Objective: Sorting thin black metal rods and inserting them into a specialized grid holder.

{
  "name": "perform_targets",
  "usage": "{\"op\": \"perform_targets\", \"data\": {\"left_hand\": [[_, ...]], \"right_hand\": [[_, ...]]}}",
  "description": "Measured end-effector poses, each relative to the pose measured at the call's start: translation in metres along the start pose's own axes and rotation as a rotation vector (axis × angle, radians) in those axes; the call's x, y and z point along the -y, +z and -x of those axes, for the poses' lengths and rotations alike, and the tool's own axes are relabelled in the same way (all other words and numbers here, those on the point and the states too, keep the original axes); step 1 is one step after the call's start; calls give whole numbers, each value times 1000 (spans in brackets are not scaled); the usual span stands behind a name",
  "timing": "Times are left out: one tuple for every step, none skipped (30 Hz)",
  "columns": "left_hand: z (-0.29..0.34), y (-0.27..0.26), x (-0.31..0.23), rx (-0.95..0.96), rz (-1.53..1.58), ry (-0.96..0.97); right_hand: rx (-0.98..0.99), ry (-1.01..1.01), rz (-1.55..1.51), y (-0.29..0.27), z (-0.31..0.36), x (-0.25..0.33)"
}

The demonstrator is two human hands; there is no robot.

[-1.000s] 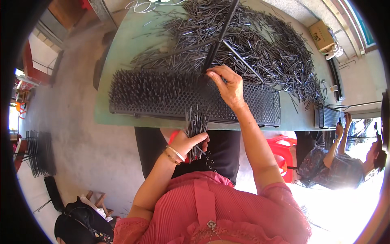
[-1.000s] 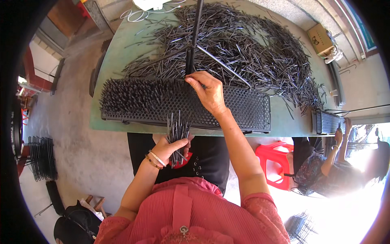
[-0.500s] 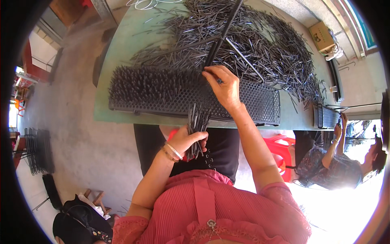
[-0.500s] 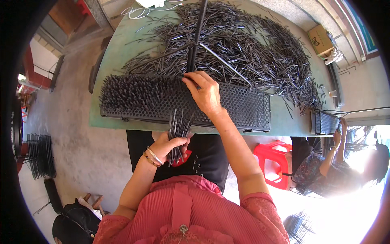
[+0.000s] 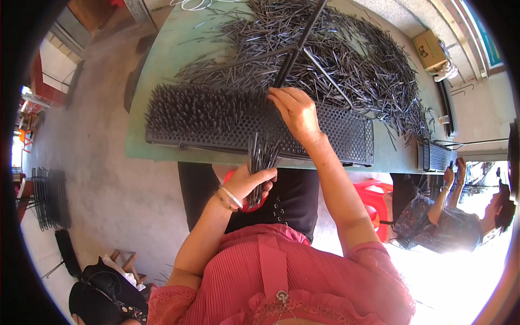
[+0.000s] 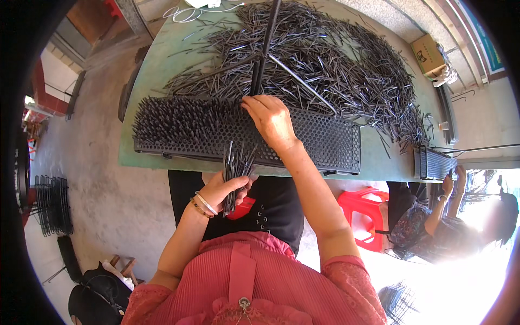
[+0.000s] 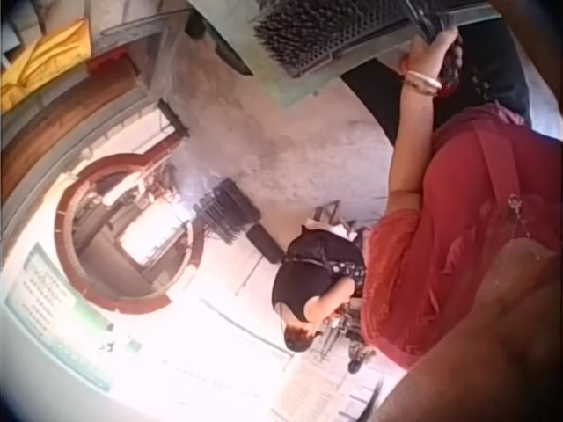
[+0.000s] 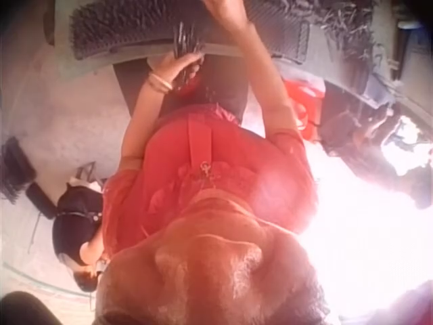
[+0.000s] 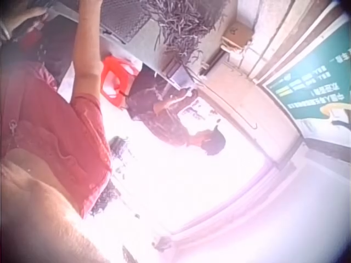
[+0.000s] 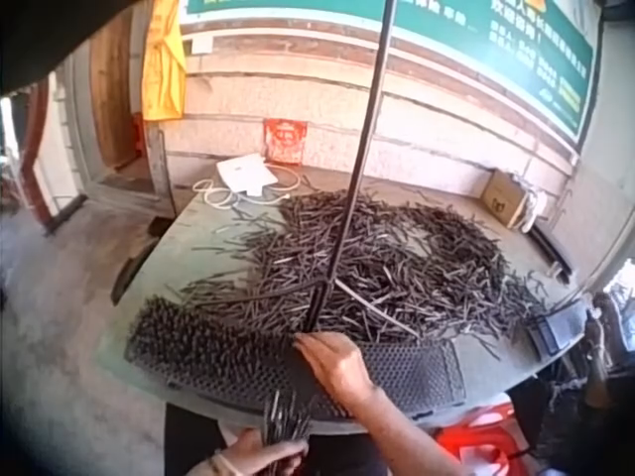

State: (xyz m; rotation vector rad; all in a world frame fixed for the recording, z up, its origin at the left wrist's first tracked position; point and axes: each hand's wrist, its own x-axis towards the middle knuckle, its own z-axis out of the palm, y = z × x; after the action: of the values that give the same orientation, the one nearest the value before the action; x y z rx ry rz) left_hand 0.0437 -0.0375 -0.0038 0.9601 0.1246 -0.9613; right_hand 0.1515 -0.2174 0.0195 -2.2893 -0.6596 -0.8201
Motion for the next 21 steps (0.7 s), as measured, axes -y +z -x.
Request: {"op": "perform_targets", "data": {"left_hand": [[1, 2, -1, -2, 3, -2], [2, 4, -3, 2, 31, 13], [2, 6, -4, 6, 60, 27], [2, 5, -4, 0, 62, 25], [2, 3, -3, 16, 14, 34], [2, 3, -3, 32, -34, 43], [4, 2, -1, 34, -71, 93], [6, 1, -2, 28, -70, 92], [8, 1, -3, 45, -96, 116], [7, 3, -4, 72, -123, 138], [7, 5, -7, 78, -124, 136], [8, 7, -10, 109, -150, 128], [9, 9, -13, 141, -176, 121], [9, 10, -13, 134, -200, 103], [8, 11, -13, 139, -202, 102], [7, 10, -11, 149, -205, 107], [6, 10, -10, 160, -209, 112], [5, 10, -11, 161, -210, 111], [4, 11, -12, 200, -209, 88], [3, 11, -13, 239, -208, 64], [4, 13, -15, 240, -209, 63]], "right_hand": [[5, 25, 2, 0, -1, 0], [7, 27, 0, -1, -1, 2], [-19, 38, 18, -2, 0, 3], [-44, 49, 31, -3, -2, 7], [-66, 63, 19, -5, -3, 11], [-12, 243, -130, -10, 0, 18], [45, 418, -281, -17, 1, 29], [138, 455, -381, -25, -1, 34], [237, 425, -426, -28, 2, 36], [334, 396, -461, -32, 5, 37], [407, 441, -488, -36, 7, 43], [462, 548, -634, -37, 11, 44], [515, 655, -781, -37, 14, 43], [605, 746, -852, -40, 16, 42], [601, 748, -849, -43, 17, 42], [600, 744, -863, -45, 17, 44], [599, 739, -876, -47, 18, 45], [597, 740, -876, -47, 19, 44], [597, 786, -897, -48, 22, 42], [598, 832, -917, -48, 24, 40], [595, 832, -917, -50, 25, 40]]}}
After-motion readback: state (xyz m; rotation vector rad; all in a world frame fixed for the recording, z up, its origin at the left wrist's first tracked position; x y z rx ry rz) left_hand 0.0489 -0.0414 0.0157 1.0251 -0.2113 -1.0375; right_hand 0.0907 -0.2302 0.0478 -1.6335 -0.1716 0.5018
